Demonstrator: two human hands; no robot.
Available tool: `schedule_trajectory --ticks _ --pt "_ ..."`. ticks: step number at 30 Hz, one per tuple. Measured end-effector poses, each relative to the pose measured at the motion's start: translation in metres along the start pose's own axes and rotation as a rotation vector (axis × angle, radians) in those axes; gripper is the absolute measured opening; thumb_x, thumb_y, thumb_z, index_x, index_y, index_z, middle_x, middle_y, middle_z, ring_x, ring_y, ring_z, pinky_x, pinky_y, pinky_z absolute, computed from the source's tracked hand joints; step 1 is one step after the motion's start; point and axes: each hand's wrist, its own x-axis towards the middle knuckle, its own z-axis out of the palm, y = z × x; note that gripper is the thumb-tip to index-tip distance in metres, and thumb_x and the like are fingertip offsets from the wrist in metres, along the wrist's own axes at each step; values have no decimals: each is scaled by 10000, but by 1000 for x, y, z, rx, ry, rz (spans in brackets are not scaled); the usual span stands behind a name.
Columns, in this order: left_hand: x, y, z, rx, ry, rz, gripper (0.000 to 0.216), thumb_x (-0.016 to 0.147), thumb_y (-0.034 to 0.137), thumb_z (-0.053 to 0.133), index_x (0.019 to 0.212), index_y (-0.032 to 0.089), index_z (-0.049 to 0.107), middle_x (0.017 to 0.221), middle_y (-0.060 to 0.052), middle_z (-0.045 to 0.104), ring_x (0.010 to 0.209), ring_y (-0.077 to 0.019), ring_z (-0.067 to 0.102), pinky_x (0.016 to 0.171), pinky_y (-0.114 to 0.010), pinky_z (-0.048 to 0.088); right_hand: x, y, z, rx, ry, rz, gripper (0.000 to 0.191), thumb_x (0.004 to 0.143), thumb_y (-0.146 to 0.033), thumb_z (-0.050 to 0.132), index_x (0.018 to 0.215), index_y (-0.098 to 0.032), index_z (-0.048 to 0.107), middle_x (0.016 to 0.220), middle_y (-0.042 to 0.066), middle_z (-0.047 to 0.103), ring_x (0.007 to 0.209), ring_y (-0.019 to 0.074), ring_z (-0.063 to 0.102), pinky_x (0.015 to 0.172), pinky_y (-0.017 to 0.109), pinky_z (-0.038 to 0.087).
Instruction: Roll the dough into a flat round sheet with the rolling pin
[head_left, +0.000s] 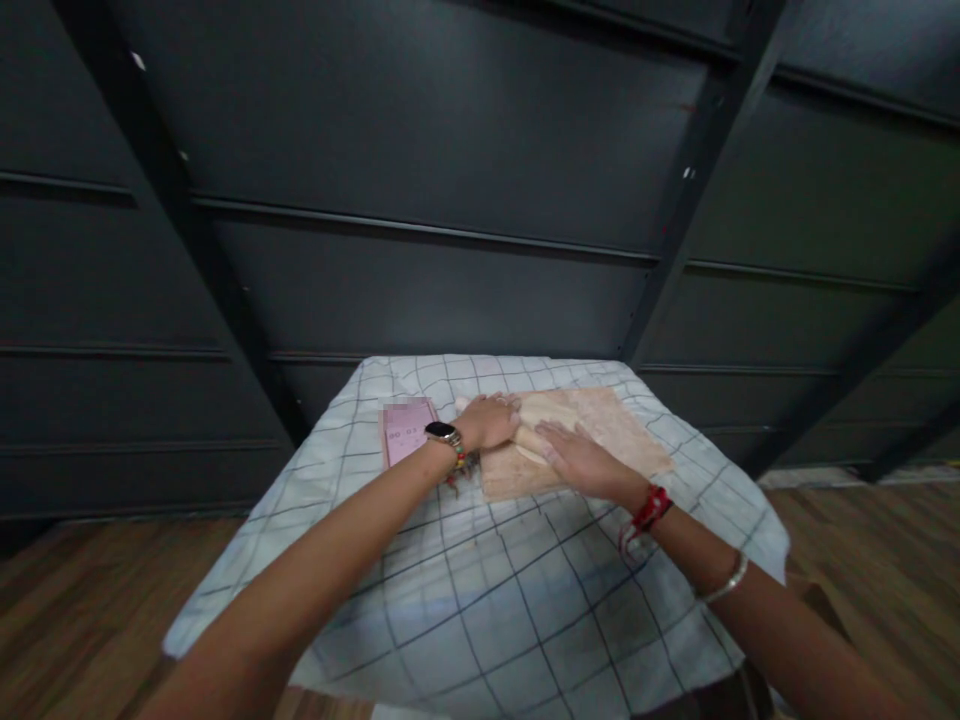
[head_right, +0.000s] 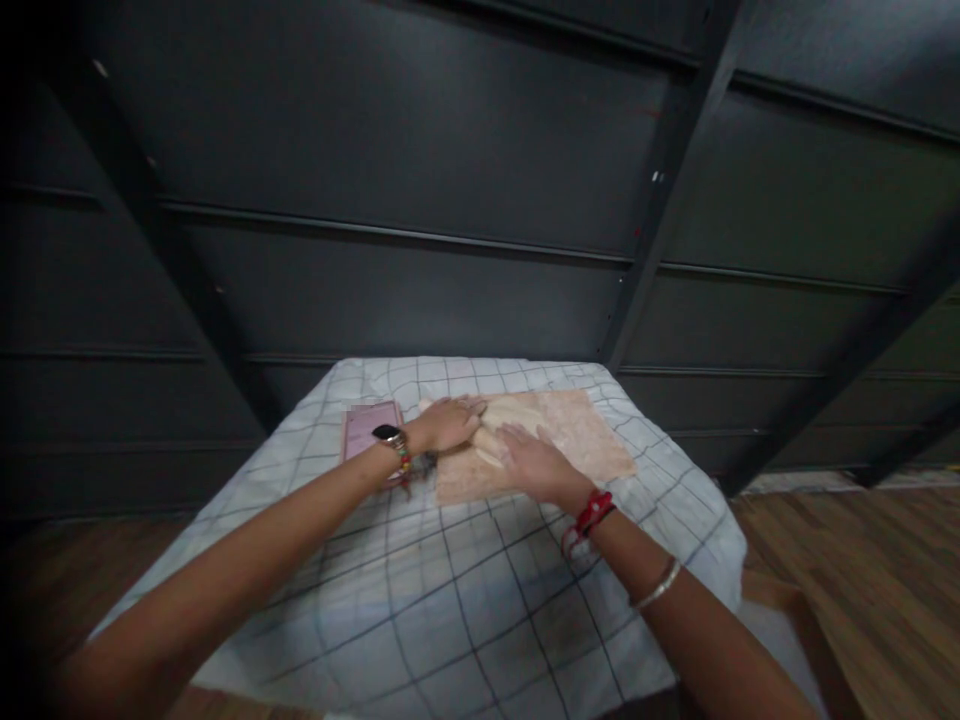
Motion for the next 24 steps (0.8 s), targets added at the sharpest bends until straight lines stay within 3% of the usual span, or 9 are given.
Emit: schedule_trajectory --ticks 3,8,10,13,16,19,22,24 --pt "-16 -9 4 -18 19 82 495 972 284 204 1418 142 366 1495 -99 329 1364 -210 305 1103 -380 229 -6 -11 2 -22 24 -127 514 961 -270 238 1442 -127 354 1479 126 356 1387 258 264 1119 511 233" --pt "8 3 6 18 70 -78 470 948 253 238 1365 160 435 1426 -99 440 1300 -245 398 1041 -414 313 16 14 -20 57 -139 178 539 976 -344 169 1445 -149 350 1499 115 319 1384 265 272 1118 533 217" --pt "13 7 4 20 67 -108 458 939 249 258 1335 155 468 1405 -106 465 1289 -262 408 1021 -428 334 17 14 -23 68 -169 203 548 978 -334 152 1439 -118 353 1497 126 318 1384 265 271 1121 535 208" --pt "-2 1 3 3 46 3 465 946 265 247 1339 141 462 1415 -112 451 1304 -243 393 1054 -401 304 4 -3 -15 43 -119 48 551 979 -348 172 1440 -98 343 1482 133 348 1383 254 276 1126 532 200" --pt "-18 -7 5 -32 23 82 507 968 289 177 1410 141 374 1487 -96 346 1363 -210 303 1105 -380 228 -4 -14 -9 15 -39 -93 534 977 -342 202 1448 -127 333 1469 128 374 1379 241 288 1123 528 212" --pt "-7 -3 6 -43 25 -4 516 967 301 184 1427 139 352 1502 -101 314 1372 -248 283 1098 -438 234 6 -1 -15 30 -74 10 512 979 -351 204 1431 -189 379 1451 96 406 1355 269 335 1099 576 236" --pt "13 7 6 -17 42 -105 483 945 272 239 1353 137 459 1453 -115 398 1328 -285 356 1047 -456 306 15 14 -21 49 -131 167 534 985 -353 154 1426 -169 391 1468 104 371 1356 288 327 1095 585 231" --pt "14 8 5 -22 54 -89 445 931 260 270 1266 147 541 1387 -112 485 1275 -268 431 1018 -414 344 10 12 -19 44 -127 132 532 985 -350 158 1431 -167 382 1468 106 371 1362 280 317 1101 572 228"
